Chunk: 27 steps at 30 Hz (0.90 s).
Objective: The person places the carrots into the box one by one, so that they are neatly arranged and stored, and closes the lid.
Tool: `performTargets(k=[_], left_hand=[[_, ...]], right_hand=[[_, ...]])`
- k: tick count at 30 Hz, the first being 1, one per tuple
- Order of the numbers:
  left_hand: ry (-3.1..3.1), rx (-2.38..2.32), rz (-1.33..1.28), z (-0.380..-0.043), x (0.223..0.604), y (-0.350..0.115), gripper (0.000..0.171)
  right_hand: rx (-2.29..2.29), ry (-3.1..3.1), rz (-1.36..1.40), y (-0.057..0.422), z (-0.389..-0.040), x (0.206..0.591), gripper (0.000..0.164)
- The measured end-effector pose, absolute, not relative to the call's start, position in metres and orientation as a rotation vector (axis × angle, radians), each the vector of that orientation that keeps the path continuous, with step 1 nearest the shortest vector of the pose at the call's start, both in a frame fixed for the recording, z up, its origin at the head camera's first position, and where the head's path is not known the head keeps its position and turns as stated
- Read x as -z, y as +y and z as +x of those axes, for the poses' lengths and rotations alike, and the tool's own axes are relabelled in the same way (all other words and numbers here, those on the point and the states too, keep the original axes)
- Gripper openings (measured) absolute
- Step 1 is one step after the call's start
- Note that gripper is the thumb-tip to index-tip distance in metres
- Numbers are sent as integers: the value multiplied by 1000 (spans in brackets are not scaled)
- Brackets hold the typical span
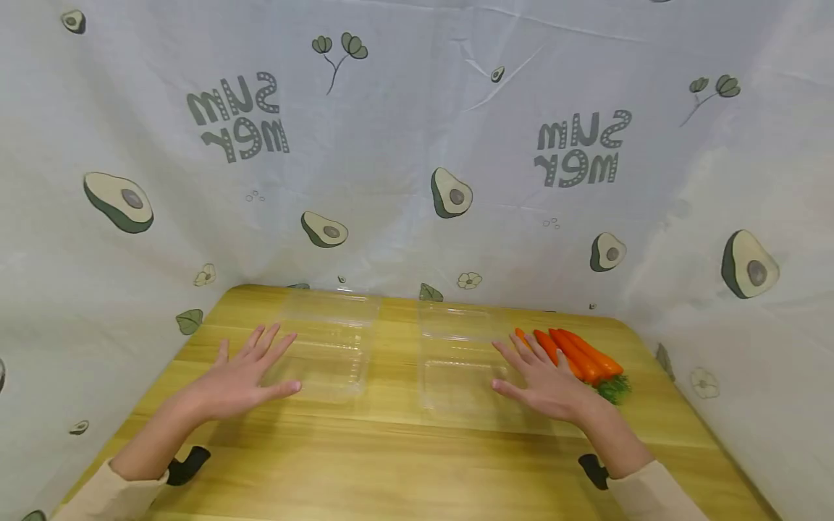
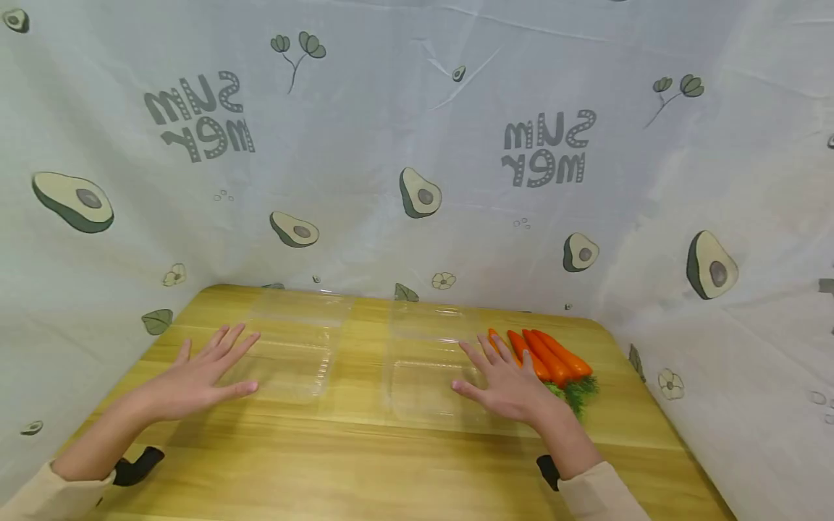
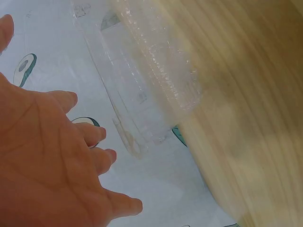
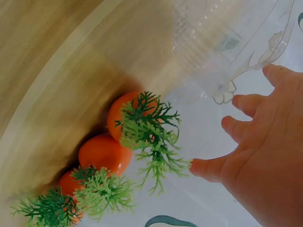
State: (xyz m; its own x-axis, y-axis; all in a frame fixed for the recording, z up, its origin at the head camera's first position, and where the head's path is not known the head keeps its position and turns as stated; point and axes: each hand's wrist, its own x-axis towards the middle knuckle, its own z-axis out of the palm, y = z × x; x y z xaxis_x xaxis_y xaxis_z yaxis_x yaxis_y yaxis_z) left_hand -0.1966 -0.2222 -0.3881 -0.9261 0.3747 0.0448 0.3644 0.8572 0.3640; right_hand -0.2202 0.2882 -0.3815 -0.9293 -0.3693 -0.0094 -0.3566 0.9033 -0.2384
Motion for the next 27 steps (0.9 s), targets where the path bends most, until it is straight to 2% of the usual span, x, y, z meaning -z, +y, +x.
performTargets(k=[8, 13, 21, 27], left_hand=[[3054, -575, 581, -202, 392, -222, 85], [3142, -639, 506, -209, 392, -228, 80], [3180, -727, 321, -217, 396, -240, 70], [3128, -742, 273, -221, 405, -251, 68]], right_hand=[[272, 3088, -631, 289, -223, 382, 78], [223, 3197, -678, 293, -229, 383, 68], [268, 3239, -626, 304, -232, 381, 59], [349, 3245, -496, 312, -233, 382, 64]])
